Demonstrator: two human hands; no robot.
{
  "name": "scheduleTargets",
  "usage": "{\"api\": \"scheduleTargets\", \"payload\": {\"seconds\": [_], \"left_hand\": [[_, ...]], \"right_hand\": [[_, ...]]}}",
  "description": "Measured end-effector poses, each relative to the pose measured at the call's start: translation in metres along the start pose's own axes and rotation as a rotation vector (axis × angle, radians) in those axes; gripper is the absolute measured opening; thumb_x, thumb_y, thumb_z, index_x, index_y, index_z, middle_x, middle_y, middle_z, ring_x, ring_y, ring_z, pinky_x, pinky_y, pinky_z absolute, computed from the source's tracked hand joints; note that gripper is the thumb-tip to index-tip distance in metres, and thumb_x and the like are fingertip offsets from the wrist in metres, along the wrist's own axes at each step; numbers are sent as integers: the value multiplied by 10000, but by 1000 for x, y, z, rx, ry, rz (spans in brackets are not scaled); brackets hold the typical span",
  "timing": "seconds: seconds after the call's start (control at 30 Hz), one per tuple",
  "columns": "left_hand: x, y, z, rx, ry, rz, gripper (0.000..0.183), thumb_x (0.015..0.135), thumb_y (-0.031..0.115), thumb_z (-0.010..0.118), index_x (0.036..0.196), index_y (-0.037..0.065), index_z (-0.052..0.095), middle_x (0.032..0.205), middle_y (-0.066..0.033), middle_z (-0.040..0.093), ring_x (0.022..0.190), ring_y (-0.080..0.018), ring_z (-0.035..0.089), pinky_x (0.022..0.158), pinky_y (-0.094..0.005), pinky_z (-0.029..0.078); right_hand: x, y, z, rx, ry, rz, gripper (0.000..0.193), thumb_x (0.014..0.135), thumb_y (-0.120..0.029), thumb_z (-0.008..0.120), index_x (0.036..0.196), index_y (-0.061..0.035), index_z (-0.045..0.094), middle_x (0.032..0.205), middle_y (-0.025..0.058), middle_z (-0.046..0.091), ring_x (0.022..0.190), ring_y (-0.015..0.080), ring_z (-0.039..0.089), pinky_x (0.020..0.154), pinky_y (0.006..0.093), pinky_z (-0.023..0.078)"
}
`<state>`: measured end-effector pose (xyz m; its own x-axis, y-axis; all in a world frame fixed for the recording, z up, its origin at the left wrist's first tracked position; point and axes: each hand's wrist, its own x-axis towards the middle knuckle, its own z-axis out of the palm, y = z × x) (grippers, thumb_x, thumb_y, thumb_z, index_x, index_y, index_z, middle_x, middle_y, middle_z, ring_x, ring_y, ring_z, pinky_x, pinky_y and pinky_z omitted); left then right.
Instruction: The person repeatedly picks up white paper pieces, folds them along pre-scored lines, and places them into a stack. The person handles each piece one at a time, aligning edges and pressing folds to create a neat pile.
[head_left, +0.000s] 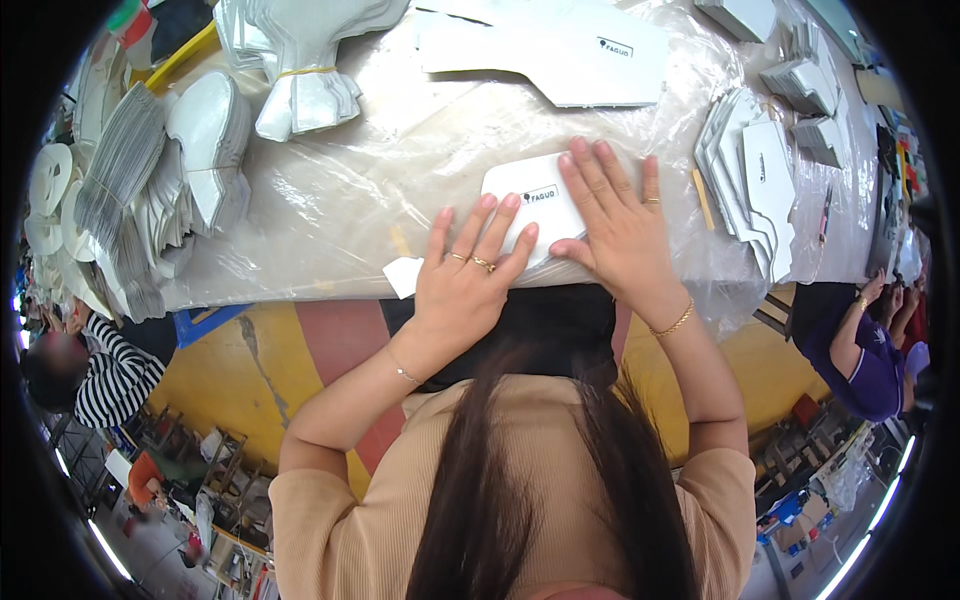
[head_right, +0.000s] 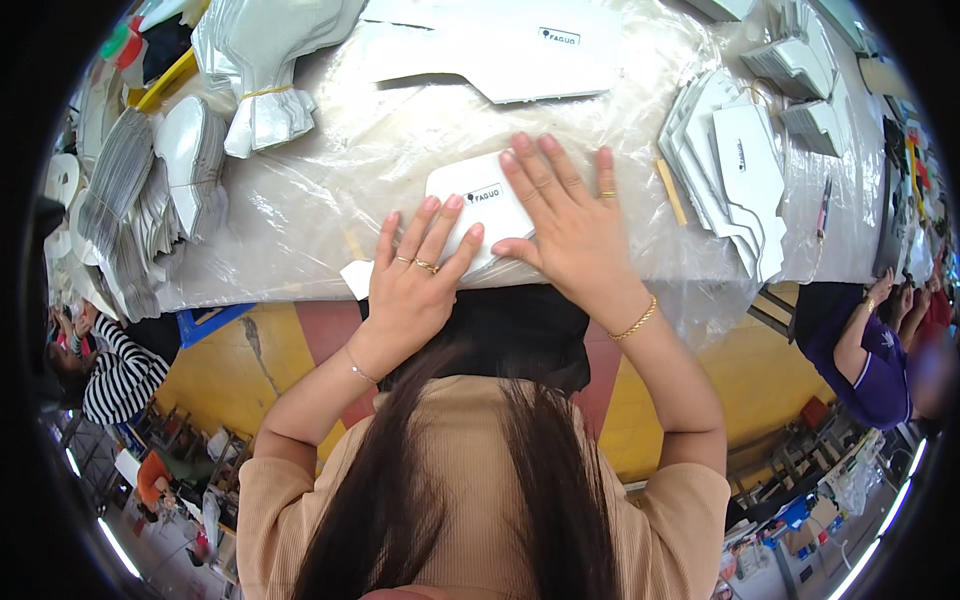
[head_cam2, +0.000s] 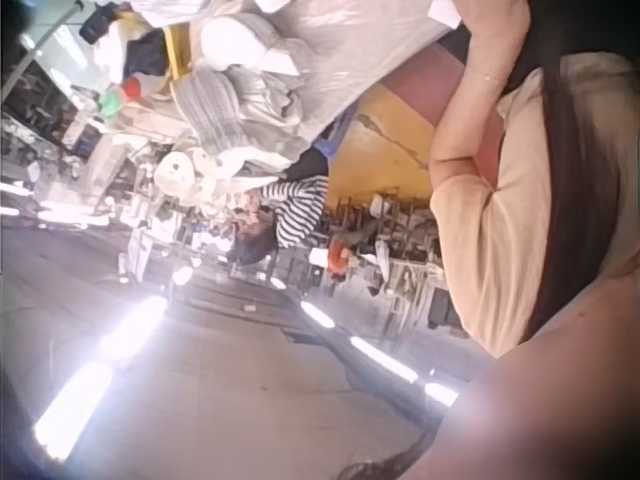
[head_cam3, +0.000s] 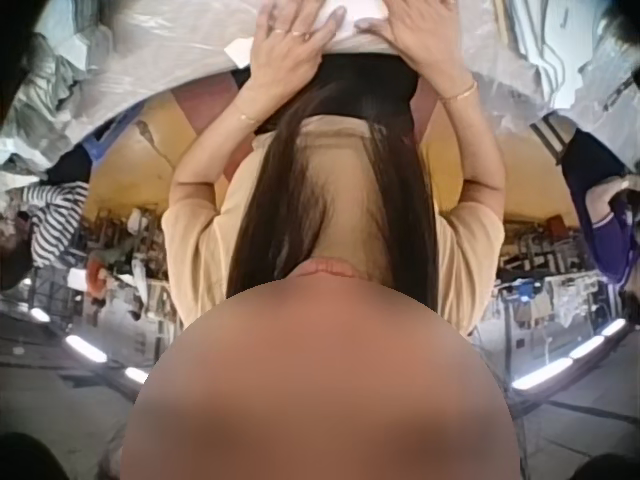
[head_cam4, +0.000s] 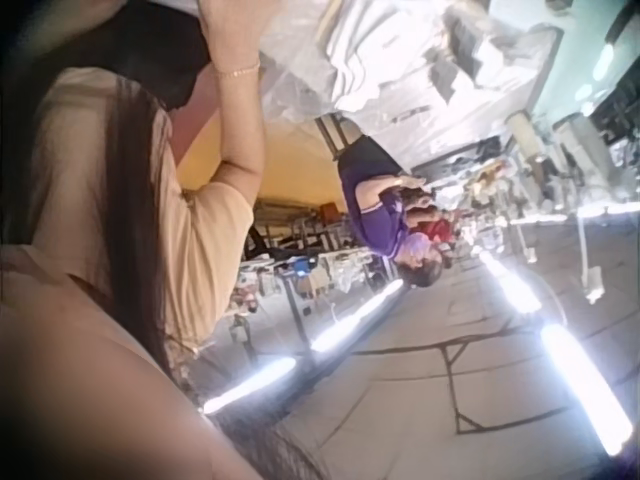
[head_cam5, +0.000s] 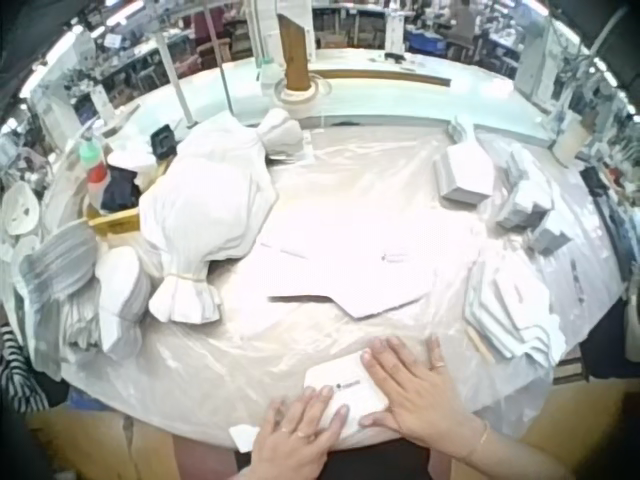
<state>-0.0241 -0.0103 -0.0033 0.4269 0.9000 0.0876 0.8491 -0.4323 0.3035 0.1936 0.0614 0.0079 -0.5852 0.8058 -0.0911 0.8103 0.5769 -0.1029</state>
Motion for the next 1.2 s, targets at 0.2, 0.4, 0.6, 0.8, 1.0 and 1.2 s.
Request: {"api": "scheduleTargets", "payload": {"seconds": [0.2,0.4,0.6,0.8,1.0,1.2], "left_hand": [[0,-2,1,-84,21,-40,483,840,88,633,1317,55,565,1532,-125,434,1442,-282,372,1190,-524,208],[0,-4,-2,-75,23,-8,470,840,100,641,1301,46,571,1523,-130,444,1434,-285,384,1184,-520,227],[2,-4,-4,-49,37,-2,498,826,142,663,1312,77,575,1506,-121,464,1411,-270,409,1165,-522,243],[5,-2,-6,-41,57,-10,543,811,147,672,1344,115,571,1520,-98,442,1421,-259,386,1146,-525,223],[7,-3,-2,-38,51,-52,577,781,204,707,1343,186,577,1529,-107,431,1438,-266,360,1148,-565,221],[4,-7,0,-14,39,-37,554,802,236,695,1343,205,582,1549,-106,405,1453,-273,338,1173,-580,185]], "right_hand": [[-5,-5,-4,2,39,106,887,878,-687,416,1549,-115,323,1631,44,264,1522,261,173,1205,590,-21],[-20,-27,4,160,-20,-80,852,885,-645,455,1544,-118,336,1625,40,280,1517,247,196,1212,576,-10],[-34,-5,-6,82,33,92,808,896,-622,469,1537,-143,360,1615,8,310,1509,229,223,1208,585,7],[-24,-18,-17,89,115,119,747,938,-573,469,1538,-142,362,1619,15,303,1517,251,203,1195,610,-20],[-5,-18,-21,112,59,15,686,954,-523,495,1526,-160,388,1612,7,316,1506,244,231,1197,608,5],[11,-23,-3,120,73,-51,628,965,-506,488,1506,-194,424,1585,-24,365,1482,195,280,1204,601,46]]}}
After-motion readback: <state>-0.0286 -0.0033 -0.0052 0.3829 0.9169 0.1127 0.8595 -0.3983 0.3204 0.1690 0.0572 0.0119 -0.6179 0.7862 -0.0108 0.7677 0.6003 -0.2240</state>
